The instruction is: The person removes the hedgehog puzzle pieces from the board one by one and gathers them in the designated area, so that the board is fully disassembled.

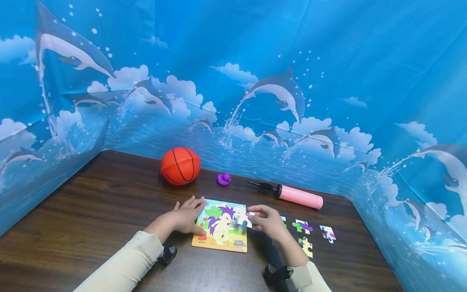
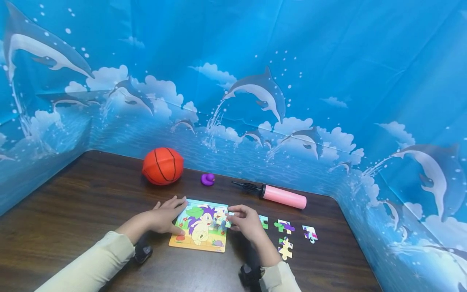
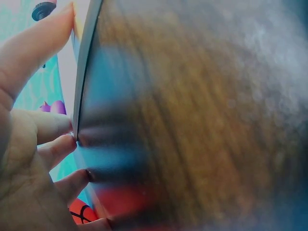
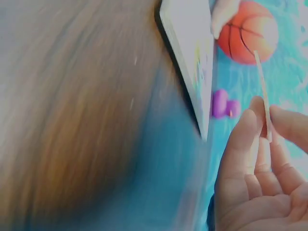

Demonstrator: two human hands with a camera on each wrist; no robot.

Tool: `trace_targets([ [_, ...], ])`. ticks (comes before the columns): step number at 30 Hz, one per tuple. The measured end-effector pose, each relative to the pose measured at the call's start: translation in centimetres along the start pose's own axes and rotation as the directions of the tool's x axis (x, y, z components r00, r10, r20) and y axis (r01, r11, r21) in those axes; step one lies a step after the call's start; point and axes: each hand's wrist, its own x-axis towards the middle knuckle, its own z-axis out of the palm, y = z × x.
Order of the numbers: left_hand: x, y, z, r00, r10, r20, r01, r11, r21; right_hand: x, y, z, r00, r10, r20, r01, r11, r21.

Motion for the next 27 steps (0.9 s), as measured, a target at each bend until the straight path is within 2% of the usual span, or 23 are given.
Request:
trace_targets([
  [3,-0.1,-0.1,0.0,1.000,0.005,0.001,-0.005,1.000,0.000,-0.7,0.8,-1.7,0.998,0.063,-0.022,-0.062,0.995,0.072],
  [8,0.3,-0.5,0.2,1.000,0.017,-0.009,-0.017,1.000,-0.006,-2.3,2.2,-5.2,0.986,0.150,-0.073,-0.141,0.983,0.121],
  [14,0.0,-0.3,0.0,0.999,0.033,0.002,-0.033,0.999,-0.014,-4.7,4.3,-9.6,0.950,0.252,-0.182,-0.226,0.962,0.156],
  [17,-0.1,-0.3,-0.2,0.999,0.039,0.008,-0.039,0.999,-0.022,-5.9,5.5,-11.9,0.932,0.286,-0.223,-0.261,0.956,0.136],
  [20,0.0,-0.2,-0.2,0.999,0.033,0.011,-0.032,0.999,-0.019,-7.1,6.4,-14.3,0.911,0.305,-0.279,-0.297,0.952,0.074],
  [24,0.7,-0.6,0.3,1.000,0.011,0.011,-0.011,1.000,-0.001,-8.6,7.5,-17.1,0.888,0.301,-0.346,-0.346,0.935,-0.075],
  [27,1.2,-1.0,0.7,1.000,0.005,-0.001,-0.005,1.000,0.007,-9.4,8.3,-18.3,0.878,0.318,-0.358,-0.369,0.926,-0.082],
])
